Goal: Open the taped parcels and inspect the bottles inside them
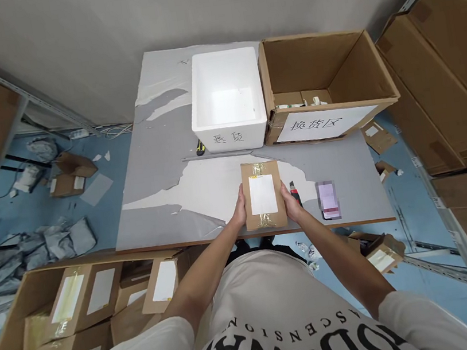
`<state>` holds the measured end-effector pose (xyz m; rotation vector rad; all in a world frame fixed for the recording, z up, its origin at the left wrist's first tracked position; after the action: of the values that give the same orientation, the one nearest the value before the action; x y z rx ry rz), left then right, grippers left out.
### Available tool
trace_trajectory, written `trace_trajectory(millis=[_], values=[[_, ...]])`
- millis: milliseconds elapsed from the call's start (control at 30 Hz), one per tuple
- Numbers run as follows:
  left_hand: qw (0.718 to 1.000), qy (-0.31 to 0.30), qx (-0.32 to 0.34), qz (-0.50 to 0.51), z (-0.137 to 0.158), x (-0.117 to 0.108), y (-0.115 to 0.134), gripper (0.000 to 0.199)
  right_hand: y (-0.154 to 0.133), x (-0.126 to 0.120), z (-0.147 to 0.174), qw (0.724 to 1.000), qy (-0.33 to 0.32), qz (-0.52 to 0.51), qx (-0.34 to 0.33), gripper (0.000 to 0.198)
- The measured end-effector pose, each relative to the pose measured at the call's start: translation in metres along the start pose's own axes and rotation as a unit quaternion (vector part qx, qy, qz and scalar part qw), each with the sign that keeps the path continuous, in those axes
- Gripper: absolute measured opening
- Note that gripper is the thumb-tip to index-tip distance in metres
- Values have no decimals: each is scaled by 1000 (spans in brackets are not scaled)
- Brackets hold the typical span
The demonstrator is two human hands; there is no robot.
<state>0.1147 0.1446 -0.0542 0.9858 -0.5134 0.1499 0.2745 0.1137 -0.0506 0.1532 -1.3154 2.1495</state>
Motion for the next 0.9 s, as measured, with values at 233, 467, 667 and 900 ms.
trace_trajectory(millis=[233, 467, 667, 900], values=[[995, 20, 9, -101, -9, -29, 3, 74, 10, -7, -5, 997, -58, 47, -4, 70], [968, 10, 30, -248, -69, -40, 57, 75, 25, -49, 59, 994, 72, 22, 80, 65], [963, -63, -26, -260, -108, -16, 71, 84, 54, -38, 122, 981, 67, -85, 159, 57], [961, -73, -19, -265, -98, -17, 78, 80, 45, -18, 120, 986, 48, -103, 121, 53]])
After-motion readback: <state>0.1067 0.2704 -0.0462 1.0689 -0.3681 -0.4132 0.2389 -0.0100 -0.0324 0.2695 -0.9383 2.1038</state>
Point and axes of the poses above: each hand's wrist, its own z-axis away from the middle knuckle, its own x-axis out of the palm, y = z × x, the point moved 10 cm from there along -z, towards the middle knuckle, and after that the axes turned 4 degrees about -x, right-handed, at the moved point
